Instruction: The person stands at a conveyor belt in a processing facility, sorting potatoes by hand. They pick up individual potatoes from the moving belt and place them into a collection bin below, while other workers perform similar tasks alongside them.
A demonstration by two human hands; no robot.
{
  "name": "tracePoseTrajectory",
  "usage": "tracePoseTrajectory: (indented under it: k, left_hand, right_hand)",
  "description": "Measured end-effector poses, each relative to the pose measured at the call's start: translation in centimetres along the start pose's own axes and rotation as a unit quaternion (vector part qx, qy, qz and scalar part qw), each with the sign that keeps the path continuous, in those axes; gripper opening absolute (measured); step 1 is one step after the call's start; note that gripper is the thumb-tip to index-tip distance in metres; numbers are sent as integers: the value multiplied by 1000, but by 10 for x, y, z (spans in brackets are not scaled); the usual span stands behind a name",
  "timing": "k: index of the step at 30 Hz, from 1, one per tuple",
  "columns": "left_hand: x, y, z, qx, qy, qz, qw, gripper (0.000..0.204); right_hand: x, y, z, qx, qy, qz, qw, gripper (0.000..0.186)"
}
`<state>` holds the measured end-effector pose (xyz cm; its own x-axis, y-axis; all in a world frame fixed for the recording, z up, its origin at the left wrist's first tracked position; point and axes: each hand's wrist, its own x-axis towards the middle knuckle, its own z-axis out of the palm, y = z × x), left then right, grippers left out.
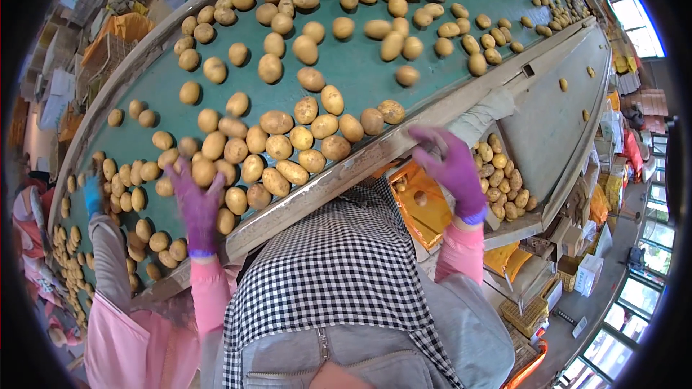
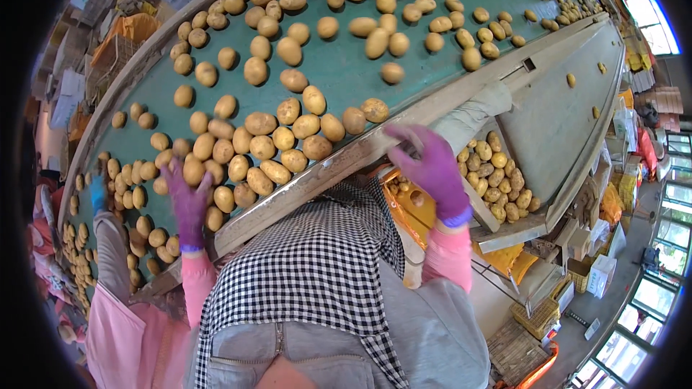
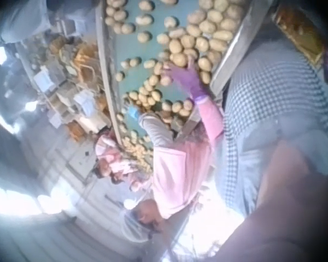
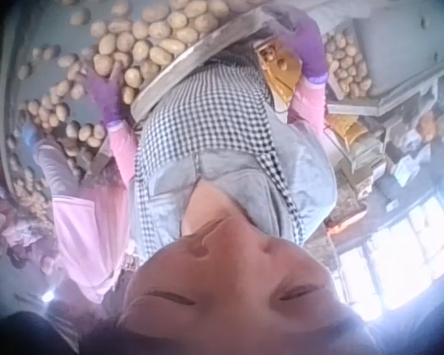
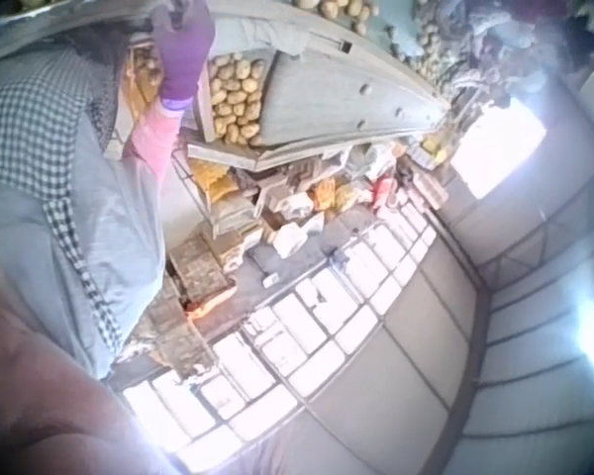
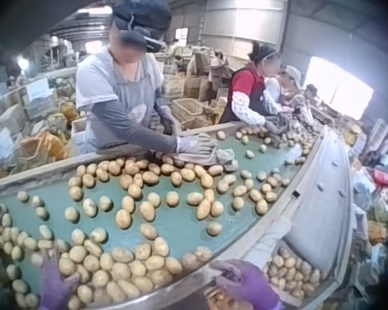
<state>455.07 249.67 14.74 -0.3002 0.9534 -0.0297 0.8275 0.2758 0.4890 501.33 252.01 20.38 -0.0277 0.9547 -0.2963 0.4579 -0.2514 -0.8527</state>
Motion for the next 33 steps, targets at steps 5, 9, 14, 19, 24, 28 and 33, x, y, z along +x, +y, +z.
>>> tracePoseTrajectory:
  k: [5, 9, 14, 19, 24, 28, 33]
  left_hand:
    - [28, 11, 33, -87, -25, 35, 995, 82]
    - [-4, 17, 12, -154, 41, 50, 986, 75]
    - [-71, -37, 1, -109, 124, -13, 986, 70]
    - [-105, -65, 0, 112, 94, -49, 988, 72]
    - [-81, -20, 23, 147, 44, -67, 986, 78]
    - [-70, -1, 34, 163, 74, -75, 981, 83]
    - [-53, 38, 37, 40, 89, -108, 989, 92]
  right_hand:
    - [96, 43, 70, -316, 72, -249, 913, 27]
    - [115, 34, 66, -263, -50, -251, 930, 24]
    - [111, 13, 44, -72, -120, -151, 978, 36]
    - [68, -4, -39, 11, -223, -102, 969, 52]
    - [49, 25, -94, -138, -268, -85, 950, 51]
    - [72, 10, -17, -158, -100, -237, 954, 44]
    - [106, 17, 67, -343, -127, -210, 907, 45]
